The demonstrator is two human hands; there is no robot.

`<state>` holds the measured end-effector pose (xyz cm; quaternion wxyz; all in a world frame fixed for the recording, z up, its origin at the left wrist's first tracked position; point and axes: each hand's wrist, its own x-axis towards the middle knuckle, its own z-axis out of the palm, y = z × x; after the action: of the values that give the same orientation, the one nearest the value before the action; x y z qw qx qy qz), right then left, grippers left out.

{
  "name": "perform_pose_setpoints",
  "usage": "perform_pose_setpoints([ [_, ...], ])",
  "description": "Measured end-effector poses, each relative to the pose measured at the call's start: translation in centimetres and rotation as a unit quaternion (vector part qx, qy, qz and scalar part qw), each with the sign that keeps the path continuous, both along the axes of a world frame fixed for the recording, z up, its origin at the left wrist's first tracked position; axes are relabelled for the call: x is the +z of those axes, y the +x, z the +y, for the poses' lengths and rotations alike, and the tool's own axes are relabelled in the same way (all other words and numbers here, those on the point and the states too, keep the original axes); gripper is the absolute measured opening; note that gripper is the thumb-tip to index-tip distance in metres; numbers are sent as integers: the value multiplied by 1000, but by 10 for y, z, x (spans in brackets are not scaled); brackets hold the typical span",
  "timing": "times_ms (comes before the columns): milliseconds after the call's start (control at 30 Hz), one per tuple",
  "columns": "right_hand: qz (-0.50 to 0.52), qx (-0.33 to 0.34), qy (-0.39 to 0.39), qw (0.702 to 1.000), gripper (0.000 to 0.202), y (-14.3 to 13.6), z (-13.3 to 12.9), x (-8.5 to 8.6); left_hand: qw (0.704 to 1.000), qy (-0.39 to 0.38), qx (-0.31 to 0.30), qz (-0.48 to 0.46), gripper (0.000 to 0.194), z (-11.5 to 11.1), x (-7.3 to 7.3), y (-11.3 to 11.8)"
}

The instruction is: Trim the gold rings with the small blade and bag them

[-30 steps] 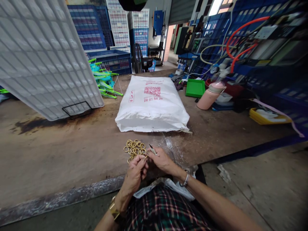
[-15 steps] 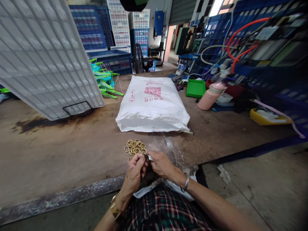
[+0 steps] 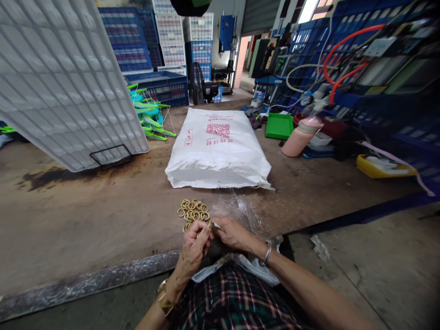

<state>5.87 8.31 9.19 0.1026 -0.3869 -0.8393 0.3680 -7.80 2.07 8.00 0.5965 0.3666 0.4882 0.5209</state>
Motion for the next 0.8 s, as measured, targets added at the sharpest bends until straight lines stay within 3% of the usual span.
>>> perform_pose_setpoints([
  [167, -5, -74, 32, 997, 17, -1, -3, 0, 1000, -15, 6, -14, 31, 0, -3, 0],
  [333, -11, -34, 81, 996, 21, -4, -8, 1, 1000, -11, 7, -3, 32, 0, -5, -1],
  [567, -71, -16, 88, 993, 29, -6, -9, -3, 1000, -6, 1, 12, 36, 1, -7, -4],
  [700, -123, -25, 75, 989, 23, -4, -1, -4, 1000, -11, -16, 2, 36, -7, 0, -2],
  [800, -180, -68, 77, 978, 20, -3, 6, -3, 997, -12, -48, -66, 33, -13, 11, 2],
])
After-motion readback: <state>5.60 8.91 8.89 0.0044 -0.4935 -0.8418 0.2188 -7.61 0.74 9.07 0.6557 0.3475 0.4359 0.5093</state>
